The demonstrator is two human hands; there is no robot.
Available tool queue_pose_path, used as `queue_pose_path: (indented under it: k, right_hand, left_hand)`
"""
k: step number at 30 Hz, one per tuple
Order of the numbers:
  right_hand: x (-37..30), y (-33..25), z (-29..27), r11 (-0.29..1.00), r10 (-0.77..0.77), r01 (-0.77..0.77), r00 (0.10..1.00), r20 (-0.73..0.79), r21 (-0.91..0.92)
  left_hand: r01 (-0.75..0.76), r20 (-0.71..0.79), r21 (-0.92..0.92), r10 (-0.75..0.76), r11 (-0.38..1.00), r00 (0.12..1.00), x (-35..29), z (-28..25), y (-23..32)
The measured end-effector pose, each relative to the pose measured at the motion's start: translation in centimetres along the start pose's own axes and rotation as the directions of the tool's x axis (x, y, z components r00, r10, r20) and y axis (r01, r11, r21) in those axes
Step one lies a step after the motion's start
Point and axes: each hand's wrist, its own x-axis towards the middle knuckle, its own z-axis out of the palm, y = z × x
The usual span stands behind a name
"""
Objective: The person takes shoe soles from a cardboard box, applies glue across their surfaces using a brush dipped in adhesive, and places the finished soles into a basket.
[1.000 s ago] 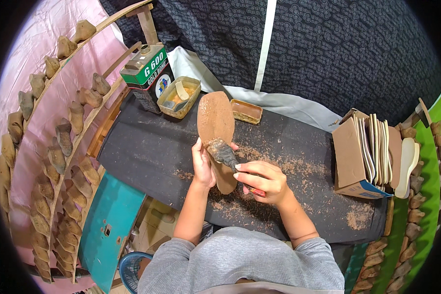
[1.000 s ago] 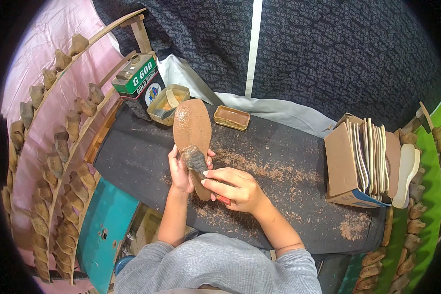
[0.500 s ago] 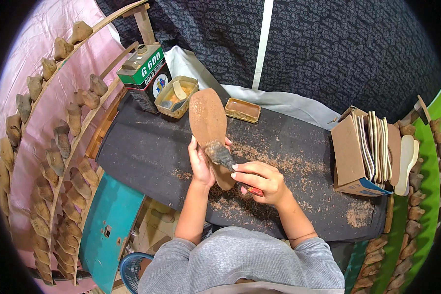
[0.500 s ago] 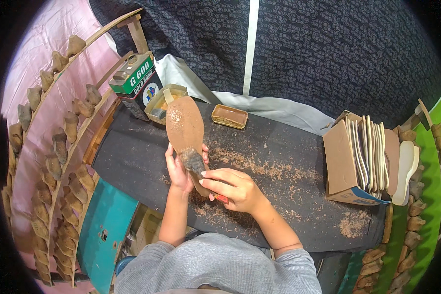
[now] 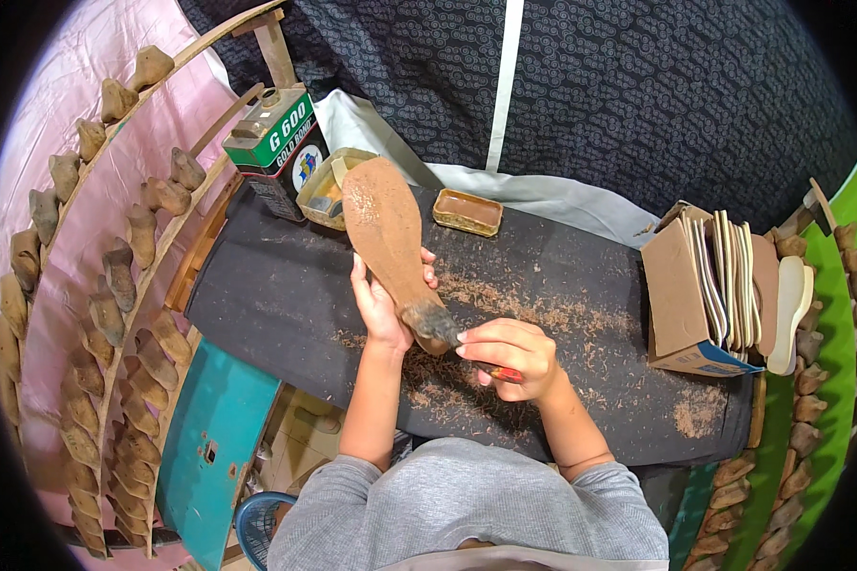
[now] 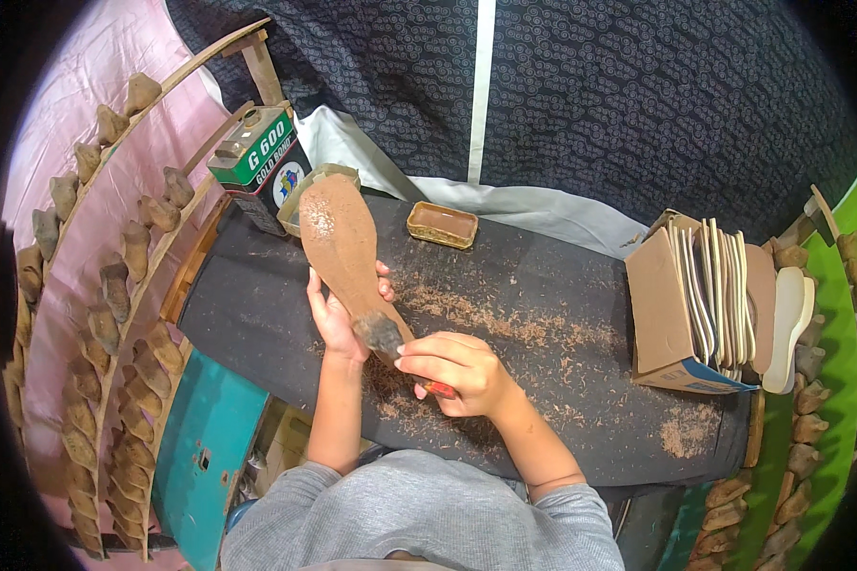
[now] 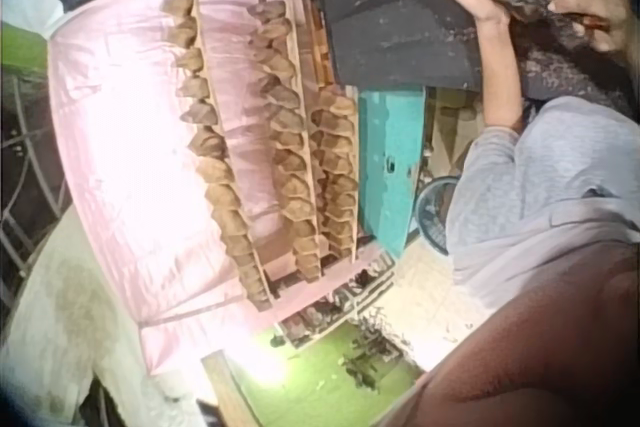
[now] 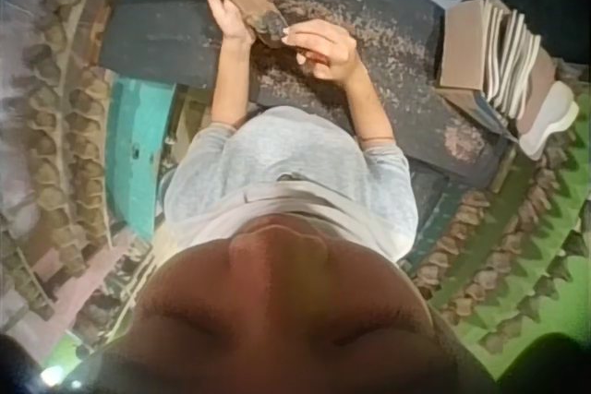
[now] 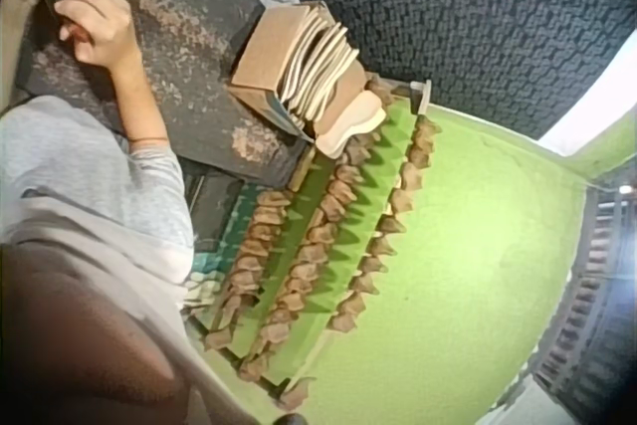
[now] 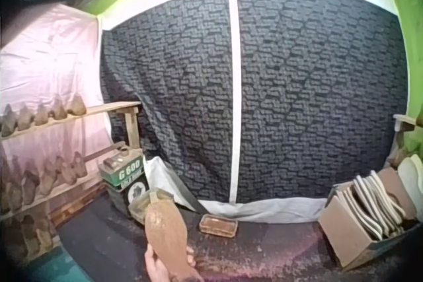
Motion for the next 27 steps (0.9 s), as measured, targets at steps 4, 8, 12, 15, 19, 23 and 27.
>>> queue_pose_path:
  k: [4,8,12,15,19,23,27]
  right_hand:
    - [-0.6,0.2,-1.0,0.991,0.044,-0.051,0.997,0.055,0.12]
    - [-0.1,-0.1,-0.9,0.995,0.017,-0.016,1.0,-0.002,0.097]
    - [-0.7,0.3,-0.1,0.998,-0.058,0.058,0.998,0.02,-0.012]
    - [-0.7,-0.2,-0.9,0.994,-0.102,0.102,0.995,0.019,-0.028]
    - [-1.2,-0.7,-2.3,1.0,-0.018,0.018,0.999,0.036,0.021]
    - [-0.6,-0.7,-2.2,0.998,-0.056,0.054,0.993,-0.101,-0.021]
    - [-0.6,-0.6,-1.5,0.996,-0.082,0.081,0.997,-0.018,-0.05]
  left_hand:
    - [-0.034,-0.024,-0.091,0.032,0.995,0.999,0.6,-0.2,0.7]
    - [-0.018,-0.025,-0.18,0.013,0.984,1.0,0.8,0.6,0.7]
    - [-0.031,-0.016,-0.2,0.029,0.979,0.999,1.5,0.6,0.5]
    - [-0.053,0.044,-0.26,0.066,0.964,0.997,2.1,-0.1,0.4]
    - [-0.101,-0.02,-0.192,0.099,0.976,0.995,2.3,0.9,0.8]
    - [-0.095,-0.011,-0.183,0.095,0.979,0.995,2.1,1.8,0.3]
    - [-0.136,-0.038,-0.136,0.132,0.981,0.991,2.4,1.9,0.2]
